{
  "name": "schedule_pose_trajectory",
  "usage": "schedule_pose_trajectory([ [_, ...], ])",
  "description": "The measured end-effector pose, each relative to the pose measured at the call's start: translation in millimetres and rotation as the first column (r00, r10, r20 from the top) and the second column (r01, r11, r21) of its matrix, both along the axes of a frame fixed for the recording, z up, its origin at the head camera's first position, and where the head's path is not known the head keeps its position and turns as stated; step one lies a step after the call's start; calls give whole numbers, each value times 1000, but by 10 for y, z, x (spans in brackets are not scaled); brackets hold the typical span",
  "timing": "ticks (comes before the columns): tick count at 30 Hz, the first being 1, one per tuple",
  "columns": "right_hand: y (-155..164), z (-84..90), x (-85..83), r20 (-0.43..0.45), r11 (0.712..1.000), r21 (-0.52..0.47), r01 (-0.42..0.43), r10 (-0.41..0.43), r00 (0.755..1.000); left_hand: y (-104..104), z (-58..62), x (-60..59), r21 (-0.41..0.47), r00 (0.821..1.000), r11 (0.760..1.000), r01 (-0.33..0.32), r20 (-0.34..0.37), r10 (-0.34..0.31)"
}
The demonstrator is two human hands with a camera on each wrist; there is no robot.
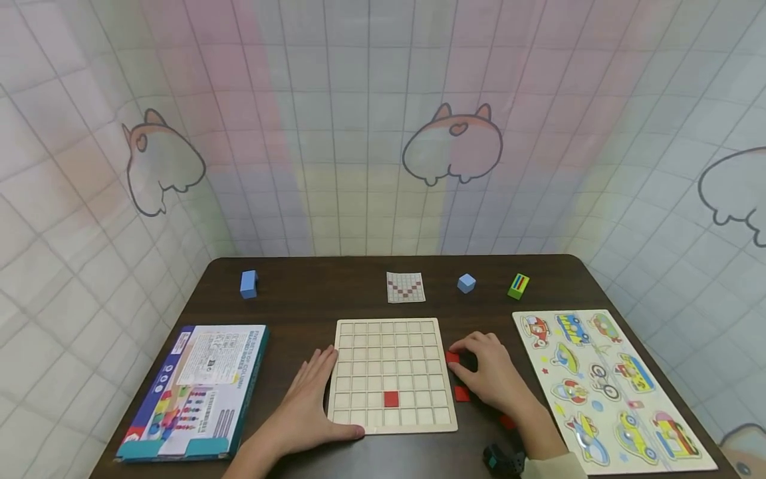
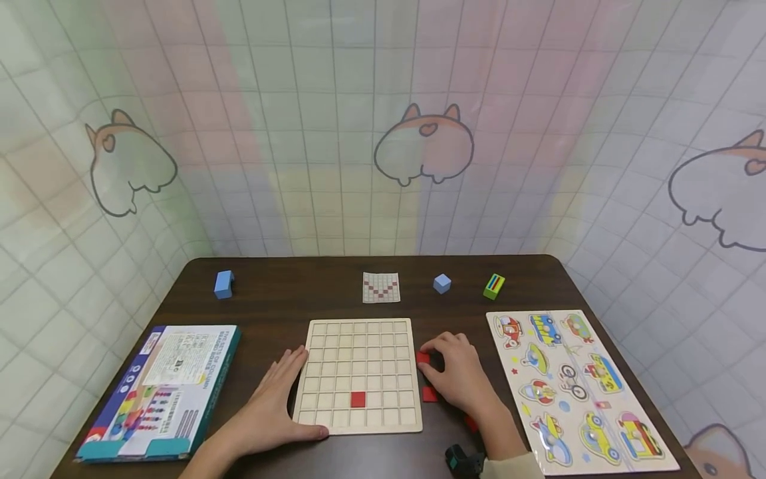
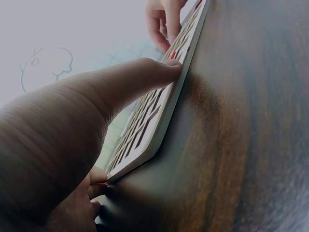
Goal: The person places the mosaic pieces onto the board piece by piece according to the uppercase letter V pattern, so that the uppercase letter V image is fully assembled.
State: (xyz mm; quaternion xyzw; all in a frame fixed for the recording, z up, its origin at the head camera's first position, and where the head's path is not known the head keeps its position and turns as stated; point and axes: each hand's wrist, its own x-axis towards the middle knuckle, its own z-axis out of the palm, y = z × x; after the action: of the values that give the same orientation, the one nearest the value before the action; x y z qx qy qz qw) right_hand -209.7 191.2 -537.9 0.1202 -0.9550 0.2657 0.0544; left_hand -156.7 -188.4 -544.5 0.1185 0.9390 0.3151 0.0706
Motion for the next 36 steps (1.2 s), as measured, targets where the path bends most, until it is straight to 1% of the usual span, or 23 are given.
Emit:
schedule_pose_trajectory([
  [6, -8, -6, -5, 17, 1000, -1, 27, -27, 999, 6, -26, -12, 19, 1000, 1000, 6, -9, -6],
  [10, -7, -42, 25, 23, 999, 1, 38, -38, 999, 2, -53, 17, 28, 1000, 1000, 9, -1, -9],
  [18, 27, -29, 13, -26, 998, 1, 57, -57, 998, 10, -61, -17, 37, 1000, 999, 10, 4, -10],
  [21, 10, 11, 16, -46, 999, -27, 41, -43, 998, 14, -51, -27, 39, 1000, 999, 12, 1, -12],
  [28, -122, 71, 101, -66, 994, -107, -10, 3, 998, 19, -59, -15, 26, 1000, 1000, 13, -13, -13],
  [36, -332, 127, 149, -97, 985, -137, -104, 91, 991, 5, -53, 4, 37, 1000, 999, 16, -23, -15],
])
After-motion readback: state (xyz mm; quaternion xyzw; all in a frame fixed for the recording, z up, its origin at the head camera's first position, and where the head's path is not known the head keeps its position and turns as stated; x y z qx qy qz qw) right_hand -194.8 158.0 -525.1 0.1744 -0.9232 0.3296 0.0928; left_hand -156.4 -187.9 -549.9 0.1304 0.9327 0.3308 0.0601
